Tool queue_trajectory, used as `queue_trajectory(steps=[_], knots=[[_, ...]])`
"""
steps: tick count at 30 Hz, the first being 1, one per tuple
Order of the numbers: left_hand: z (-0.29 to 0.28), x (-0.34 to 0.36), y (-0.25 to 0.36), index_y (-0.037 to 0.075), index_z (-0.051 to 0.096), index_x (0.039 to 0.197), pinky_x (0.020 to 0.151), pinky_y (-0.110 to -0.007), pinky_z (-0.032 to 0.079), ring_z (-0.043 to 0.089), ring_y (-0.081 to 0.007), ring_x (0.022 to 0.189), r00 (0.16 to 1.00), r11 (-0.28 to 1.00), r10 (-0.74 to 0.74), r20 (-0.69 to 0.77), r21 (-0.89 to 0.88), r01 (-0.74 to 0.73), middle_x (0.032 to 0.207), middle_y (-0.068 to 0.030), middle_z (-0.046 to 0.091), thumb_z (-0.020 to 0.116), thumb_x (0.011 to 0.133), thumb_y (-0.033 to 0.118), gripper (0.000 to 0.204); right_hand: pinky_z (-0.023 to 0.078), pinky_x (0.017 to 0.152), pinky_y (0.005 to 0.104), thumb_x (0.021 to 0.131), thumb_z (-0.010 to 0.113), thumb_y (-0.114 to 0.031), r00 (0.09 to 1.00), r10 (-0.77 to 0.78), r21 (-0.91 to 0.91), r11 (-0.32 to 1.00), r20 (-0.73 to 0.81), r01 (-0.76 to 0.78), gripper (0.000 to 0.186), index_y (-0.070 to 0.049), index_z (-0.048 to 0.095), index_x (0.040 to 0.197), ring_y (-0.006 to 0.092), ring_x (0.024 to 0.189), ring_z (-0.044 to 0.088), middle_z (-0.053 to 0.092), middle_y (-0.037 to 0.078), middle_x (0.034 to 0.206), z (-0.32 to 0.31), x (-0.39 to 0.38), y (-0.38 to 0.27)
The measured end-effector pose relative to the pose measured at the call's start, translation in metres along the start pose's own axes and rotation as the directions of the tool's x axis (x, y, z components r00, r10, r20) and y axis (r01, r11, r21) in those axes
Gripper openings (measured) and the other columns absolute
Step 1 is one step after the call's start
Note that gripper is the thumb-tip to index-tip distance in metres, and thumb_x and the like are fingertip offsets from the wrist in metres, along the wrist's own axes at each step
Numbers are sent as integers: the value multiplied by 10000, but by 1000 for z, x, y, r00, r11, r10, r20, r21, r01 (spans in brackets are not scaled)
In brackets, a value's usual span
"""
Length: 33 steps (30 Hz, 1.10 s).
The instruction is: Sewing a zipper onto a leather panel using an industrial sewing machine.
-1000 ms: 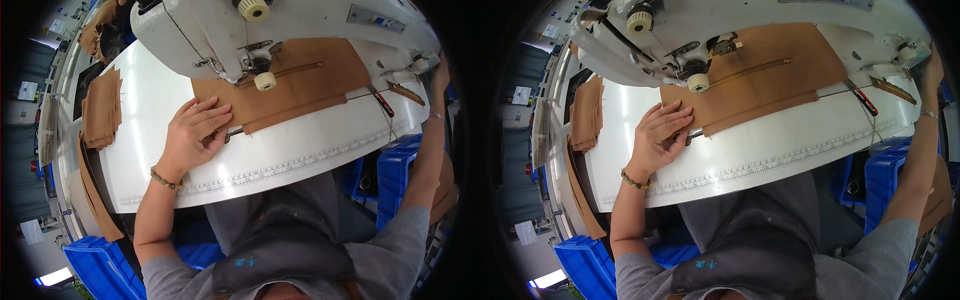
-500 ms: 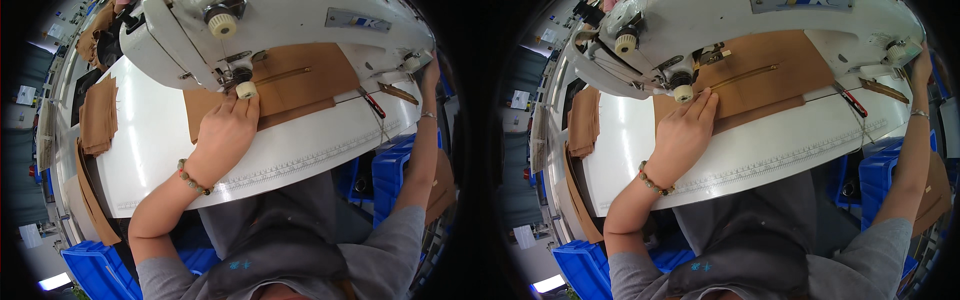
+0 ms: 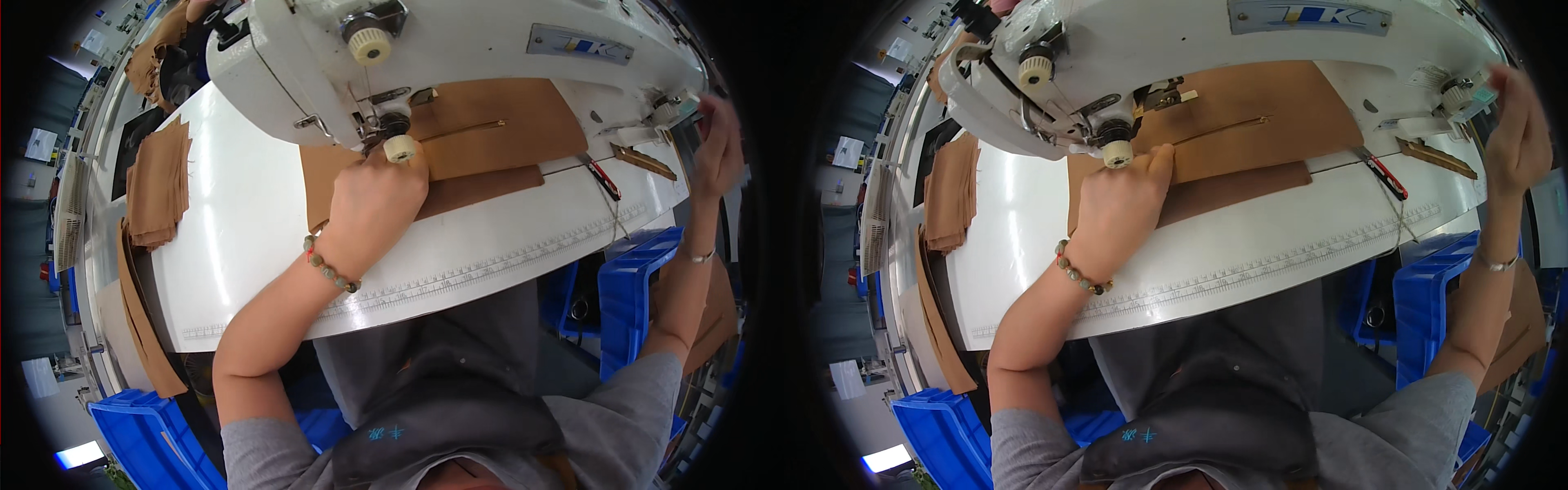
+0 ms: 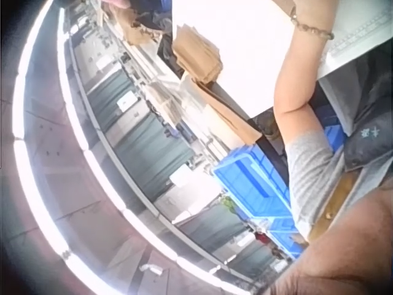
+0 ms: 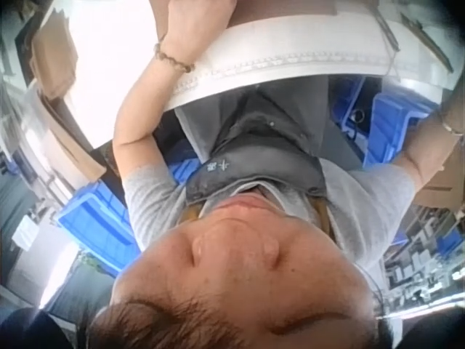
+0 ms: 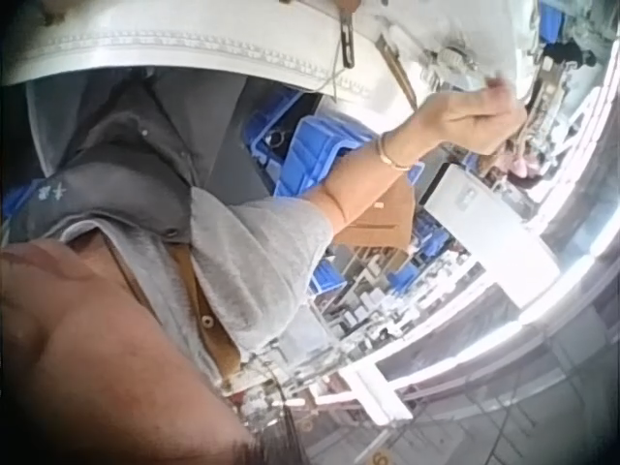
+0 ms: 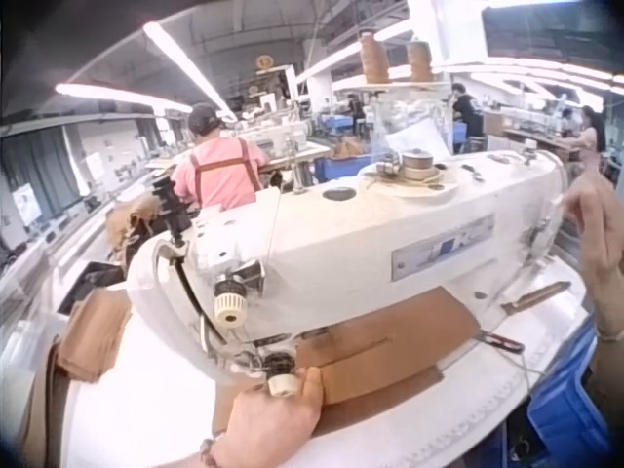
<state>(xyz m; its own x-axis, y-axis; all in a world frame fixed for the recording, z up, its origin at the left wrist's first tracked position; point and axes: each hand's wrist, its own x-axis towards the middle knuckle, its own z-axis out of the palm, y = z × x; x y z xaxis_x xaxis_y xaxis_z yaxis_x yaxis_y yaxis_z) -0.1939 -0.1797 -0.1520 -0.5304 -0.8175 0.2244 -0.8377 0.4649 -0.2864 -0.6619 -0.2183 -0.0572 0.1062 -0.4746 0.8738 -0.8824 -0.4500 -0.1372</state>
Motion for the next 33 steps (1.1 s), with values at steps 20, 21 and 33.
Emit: queue_trajectory(steps=[20, 21, 33], knots=[[6, -45, -9, 11, 703, 1295, 926, -373, 602, 716, -294, 1199, 961, 967, 87, -263, -212, -145, 1322, -145, 724, 666, 836, 48, 462, 548, 798, 435, 989, 628, -172, 485, -111, 23, 983, 867, 184, 166, -31, 703, 1033, 384, 873, 683, 711, 157, 957, 126, -59, -110], [7, -50, -10, 5, 700, 1299, 948, -380, 596, 707, -303, 1213, 974, 977, 82, -213, -178, -121, 1328, -144, 722, 667, 833, 48, 469, 546, 791, 438, 987, 630, -169, 541, -58, -20, 991, 839, 136, 160, -31, 702, 1022, 388, 868, 680, 708, 160, 946, 111, -51, -109], [-26, -24, -66, -6, 739, 1247, 819, -405, 577, 712, -362, 874, 973, 625, -29, 230, -755, 197, 975, -242, 733, 573, 778, -74, 503, 531, 855, 463, 936, 714, -219, 575, -450, 523, 851, 683, 45, 268, 12, 661, 1063, 383, 1015, 639, 639, 171, 1063, 133, -26, -224]])
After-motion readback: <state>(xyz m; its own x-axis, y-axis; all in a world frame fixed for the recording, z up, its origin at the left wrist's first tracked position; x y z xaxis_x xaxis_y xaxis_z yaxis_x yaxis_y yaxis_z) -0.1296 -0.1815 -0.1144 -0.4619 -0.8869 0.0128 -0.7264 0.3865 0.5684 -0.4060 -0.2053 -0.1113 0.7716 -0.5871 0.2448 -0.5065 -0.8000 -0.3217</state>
